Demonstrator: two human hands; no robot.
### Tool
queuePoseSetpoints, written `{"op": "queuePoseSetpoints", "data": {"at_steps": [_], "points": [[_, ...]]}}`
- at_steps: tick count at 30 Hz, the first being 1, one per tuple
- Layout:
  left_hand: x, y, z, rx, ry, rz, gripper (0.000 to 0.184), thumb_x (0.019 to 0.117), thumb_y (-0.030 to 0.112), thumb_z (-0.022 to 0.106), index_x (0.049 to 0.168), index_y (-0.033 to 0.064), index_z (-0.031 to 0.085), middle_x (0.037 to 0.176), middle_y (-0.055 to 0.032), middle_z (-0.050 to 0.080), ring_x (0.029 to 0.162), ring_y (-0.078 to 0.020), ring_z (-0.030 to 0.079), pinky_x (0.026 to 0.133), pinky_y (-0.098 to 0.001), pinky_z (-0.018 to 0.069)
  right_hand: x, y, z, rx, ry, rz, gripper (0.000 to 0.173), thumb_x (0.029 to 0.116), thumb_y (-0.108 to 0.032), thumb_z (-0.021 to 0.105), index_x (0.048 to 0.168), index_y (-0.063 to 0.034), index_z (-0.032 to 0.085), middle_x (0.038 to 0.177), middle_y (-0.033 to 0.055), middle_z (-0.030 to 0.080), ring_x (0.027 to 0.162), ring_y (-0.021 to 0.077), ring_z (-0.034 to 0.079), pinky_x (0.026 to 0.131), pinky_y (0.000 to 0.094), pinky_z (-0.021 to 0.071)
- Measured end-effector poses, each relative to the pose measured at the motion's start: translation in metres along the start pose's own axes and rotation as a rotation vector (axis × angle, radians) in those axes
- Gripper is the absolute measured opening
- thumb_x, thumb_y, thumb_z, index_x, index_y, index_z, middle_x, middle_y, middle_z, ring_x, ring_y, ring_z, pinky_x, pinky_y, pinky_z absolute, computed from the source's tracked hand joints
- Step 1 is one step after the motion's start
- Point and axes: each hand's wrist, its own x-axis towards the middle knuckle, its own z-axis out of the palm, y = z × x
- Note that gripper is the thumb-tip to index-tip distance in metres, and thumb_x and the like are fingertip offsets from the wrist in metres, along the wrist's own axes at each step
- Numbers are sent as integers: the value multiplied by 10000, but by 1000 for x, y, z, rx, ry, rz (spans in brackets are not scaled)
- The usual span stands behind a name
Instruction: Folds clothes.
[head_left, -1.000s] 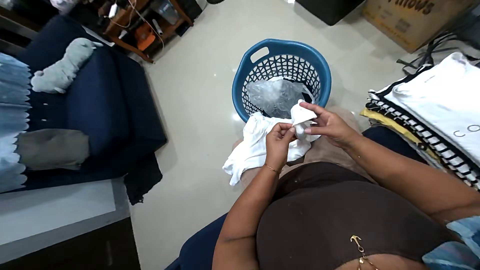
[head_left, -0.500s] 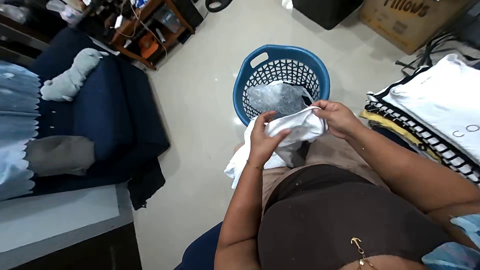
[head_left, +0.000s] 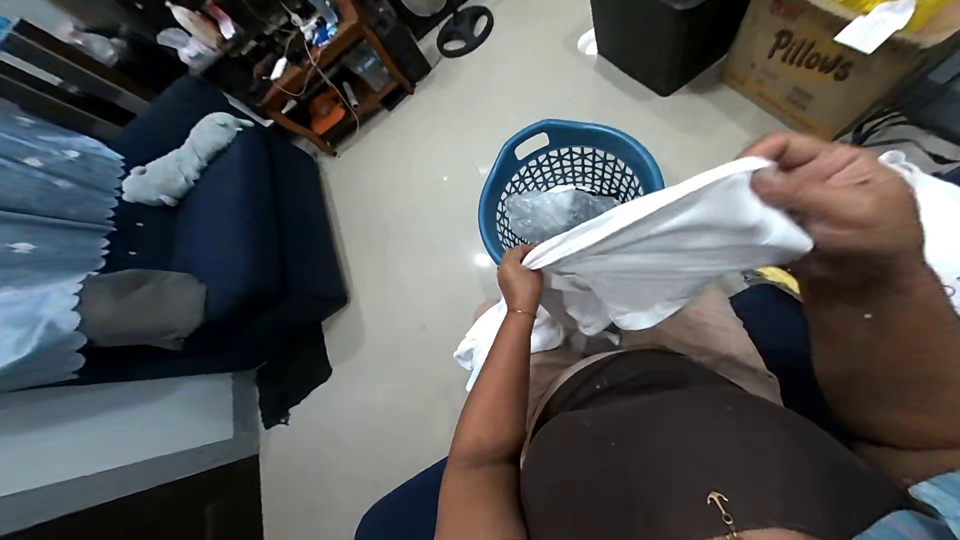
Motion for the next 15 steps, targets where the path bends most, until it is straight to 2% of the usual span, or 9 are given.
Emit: {"op": "queuePoseSetpoints", "data": {"at_steps": [2, 3, 5, 6, 8, 10, 12, 14, 15], "points": [[9, -2, -11, -140, -4, -61, 275, 914, 3, 681, 1186, -39, 683, 1138, -243, 702, 1082, -366, 677, 970, -571, 520, 6, 8, -16, -250, 225, -89, 181, 1002, -62, 550, 1042, -172, 688, 870, -136, 710, 730, -50, 655, 677, 147, 576], [11, 1, -16, -217, -13, -74, 269, 916, 5, 670, 1181, -47, 674, 1114, -241, 700, 1052, -347, 679, 947, -559, 531, 8, 16, -24, -477, 293, -152, 123, 997, -87, 596, 1084, -119, 678, 976, -93, 702, 846, -24, 661, 775, 176, 576], [11, 16, -22, -316, -46, -66, 237, 938, 51, 662, 1155, -43, 677, 1064, -218, 703, 999, -303, 682, 907, -526, 544, 8, 32, -24, -833, 251, -231, 275, 998, -139, 600, 1182, 54, 665, 1286, 176, 626, 1185, 220, 608, 1031, 390, 502], [10, 27, -23, -328, -65, -46, 228, 933, 64, 672, 1135, -41, 686, 1035, -207, 708, 973, -291, 686, 889, -518, 552, 5, 42, -13, -866, 186, -264, 290, 979, -129, 600, 1164, 85, 666, 1326, 242, 600, 1253, 291, 583, 1083, 439, 479], [4, 51, -21, -290, -90, 34, 166, 902, 60, 691, 1027, -47, 702, 916, -187, 705, 878, -281, 686, 823, -513, 558, -7, 73, 20, -734, 18, -265, 221, 951, -85, 590, 1071, 55, 713, 1175, 184, 696, 1124, 207, 669, 1003, 367, 551], [-6, 81, -20, -221, -134, 104, 144, 879, 70, 691, 974, -35, 717, 874, -171, 711, 867, -286, 694, 819, -525, 555, -14, 104, 49, -585, -163, -155, 245, 990, -54, 534, 1071, 49, 741, 1098, 163, 738, 1024, 180, 717, 935, 335, 585], [-24, 108, -24, -218, -211, 208, 195, 904, 82, 670, 1050, -34, 728, 962, -167, 740, 952, -269, 714, 902, -504, 556, -11, 123, 63, -571, -151, 10, 208, 972, -49, 549, 1025, 77, 706, 985, 184, 718, 944, 210, 701, 880, 375, 566], [-45, 126, -32, -346, -316, 397, 223, 907, 13, 655, 1097, -91, 708, 1014, -196, 740, 980, -243, 714, 933, -443, 557, -9, 119, 64, -692, -193, 254, 296, 942, -55, 632, 1159, 145, 652, 1131, 302, 685, 1110, 350, 665, 1017, 480, 497], [-56, 133, -38, -438, -373, 515, 215, 887, -34, 652, 1075, -126, 698, 992, -208, 735, 948, -222, 712, 909, -402, 562, -1, 107, 63, -756, -311, 519, 393, 1001, -88, 616, 1320, 137, 580, 1346, 315, 597, 1302, 374, 554, 1149, 469, 371]]}}
